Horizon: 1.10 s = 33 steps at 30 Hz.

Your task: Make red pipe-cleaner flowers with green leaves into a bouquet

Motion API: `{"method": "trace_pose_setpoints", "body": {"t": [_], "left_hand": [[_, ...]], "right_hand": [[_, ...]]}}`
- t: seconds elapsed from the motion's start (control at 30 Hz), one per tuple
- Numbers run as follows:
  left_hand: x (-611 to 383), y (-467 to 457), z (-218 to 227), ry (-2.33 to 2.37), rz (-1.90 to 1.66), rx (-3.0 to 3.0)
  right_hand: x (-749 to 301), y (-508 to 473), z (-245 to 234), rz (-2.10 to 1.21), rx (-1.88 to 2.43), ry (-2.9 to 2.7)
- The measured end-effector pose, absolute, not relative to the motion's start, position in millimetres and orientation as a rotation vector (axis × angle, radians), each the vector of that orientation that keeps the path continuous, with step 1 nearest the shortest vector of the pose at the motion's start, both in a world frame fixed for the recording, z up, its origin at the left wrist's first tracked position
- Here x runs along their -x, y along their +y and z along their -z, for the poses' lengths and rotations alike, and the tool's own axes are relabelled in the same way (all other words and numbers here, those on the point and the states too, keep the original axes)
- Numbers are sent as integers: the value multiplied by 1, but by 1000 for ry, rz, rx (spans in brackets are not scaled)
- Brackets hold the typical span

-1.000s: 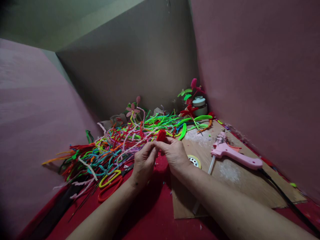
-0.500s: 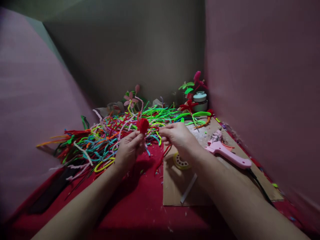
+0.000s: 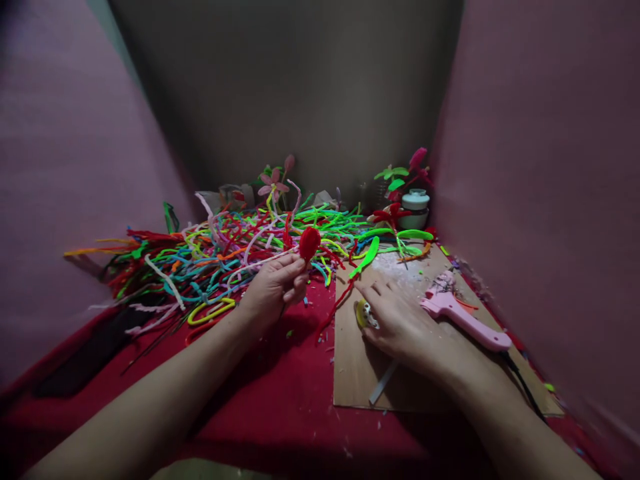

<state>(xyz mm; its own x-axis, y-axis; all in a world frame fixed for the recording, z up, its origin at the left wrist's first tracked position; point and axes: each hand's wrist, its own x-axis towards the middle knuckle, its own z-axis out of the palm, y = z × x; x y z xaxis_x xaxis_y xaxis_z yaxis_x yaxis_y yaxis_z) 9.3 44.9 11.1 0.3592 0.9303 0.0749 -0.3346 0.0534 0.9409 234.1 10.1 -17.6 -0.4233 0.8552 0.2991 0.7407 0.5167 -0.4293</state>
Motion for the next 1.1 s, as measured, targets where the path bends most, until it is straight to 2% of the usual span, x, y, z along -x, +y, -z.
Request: {"method": "trace_pose_setpoints", "body": {"t": [0.07,0.2,0.3,0.47,0.7,0.93,1.1], "left_hand": [[-10,43,-15,650,-1111,-1058],[-8,36,-24,565,-1159,-988],[-2,31,-28,536,-1164,-964],[7,29,-27,498,-1169,-924],[9,33,-25,438,-1167,-895],[8,35,-22,449,-1185,-833],[11,38,-23,485,-1182,-993]], "right_hand": [[-232,7,6,-504,1274,-2111],[-225,1,-21,-1123,1131,-1701],[-216,5,-29,-1317,948,-1532],[-193,22,-34,-1448,775,-1335],[-171,34,-33,-1583,691,-1362],[-174,36,-17,-1553,673,-1475],[-178,36,-17,-1542,787,-1440]]}}
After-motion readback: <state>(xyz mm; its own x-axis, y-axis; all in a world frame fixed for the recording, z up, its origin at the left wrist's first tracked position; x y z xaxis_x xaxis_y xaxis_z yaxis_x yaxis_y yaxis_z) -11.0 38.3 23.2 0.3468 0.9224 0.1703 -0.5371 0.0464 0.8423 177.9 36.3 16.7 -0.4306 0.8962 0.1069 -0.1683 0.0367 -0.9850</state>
